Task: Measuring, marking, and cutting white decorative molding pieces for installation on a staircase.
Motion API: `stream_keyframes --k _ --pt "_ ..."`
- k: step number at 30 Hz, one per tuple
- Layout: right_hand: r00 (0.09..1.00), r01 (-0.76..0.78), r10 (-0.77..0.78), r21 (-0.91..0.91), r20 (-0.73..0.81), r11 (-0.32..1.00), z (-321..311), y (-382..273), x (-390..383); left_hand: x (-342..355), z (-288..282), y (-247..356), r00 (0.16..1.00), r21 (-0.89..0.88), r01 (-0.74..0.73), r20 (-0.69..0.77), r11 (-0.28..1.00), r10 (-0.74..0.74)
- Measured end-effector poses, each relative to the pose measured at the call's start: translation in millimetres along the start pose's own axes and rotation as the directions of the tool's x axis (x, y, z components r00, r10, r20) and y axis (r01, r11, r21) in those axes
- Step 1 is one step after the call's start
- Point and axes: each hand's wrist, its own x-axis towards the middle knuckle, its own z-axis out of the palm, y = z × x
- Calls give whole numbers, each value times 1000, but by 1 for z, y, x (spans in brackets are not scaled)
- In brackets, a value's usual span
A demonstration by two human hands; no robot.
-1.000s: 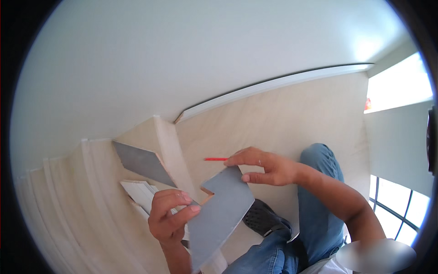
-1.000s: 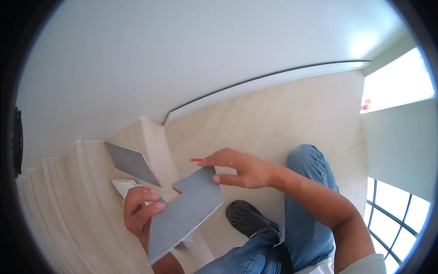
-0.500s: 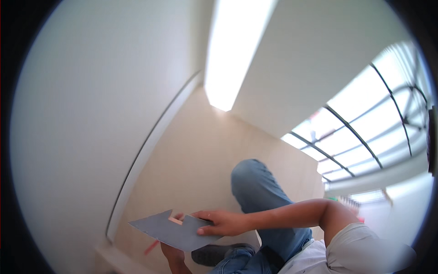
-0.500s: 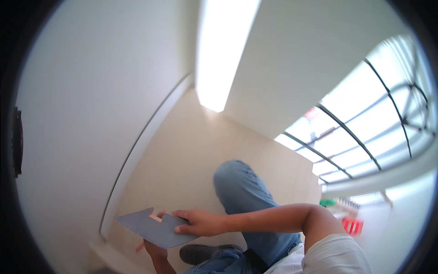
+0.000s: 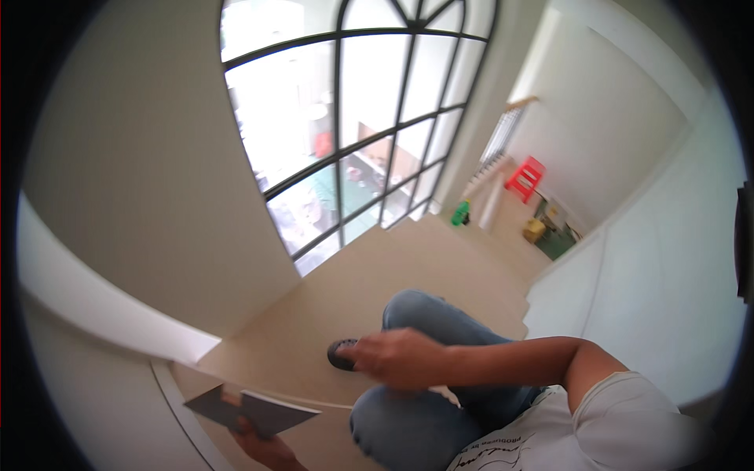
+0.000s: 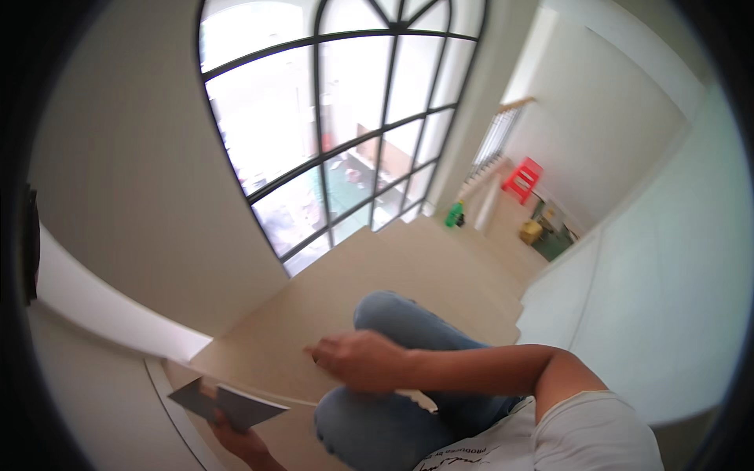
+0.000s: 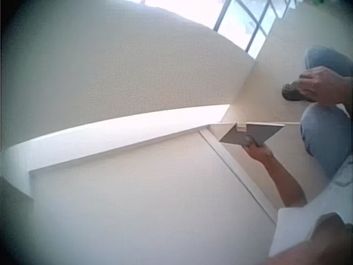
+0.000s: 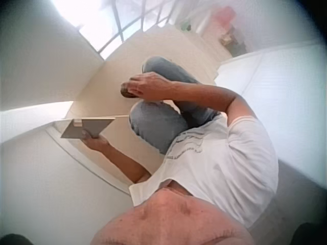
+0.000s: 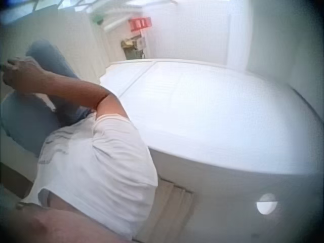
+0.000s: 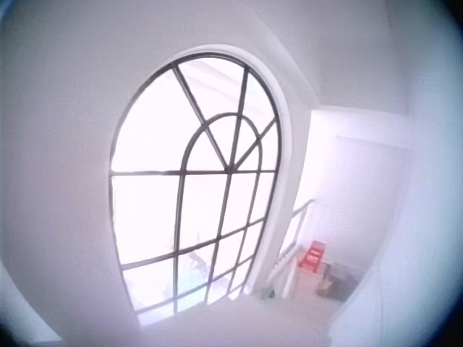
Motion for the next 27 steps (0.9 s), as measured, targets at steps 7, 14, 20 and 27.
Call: stream_keyframes --k 7,14,20,27 --pt "771 -576 418 -245 -480 780 -73 86 -108 41 35 26 976 226 194 56 955 -211" --pt "539 -835 799 -297 -268 464 -8 207 -182 37 137 80 828 690 203 258 695 -498" --pt "269 -961 958 -89 -97 261 -52 348 -212 32 269 53 712 840 186 242 510 -659" --pt "-82 -966 967 219 243 -136 -133 437 -287 -22 622 -97 502 910 -406 304 90 -810"
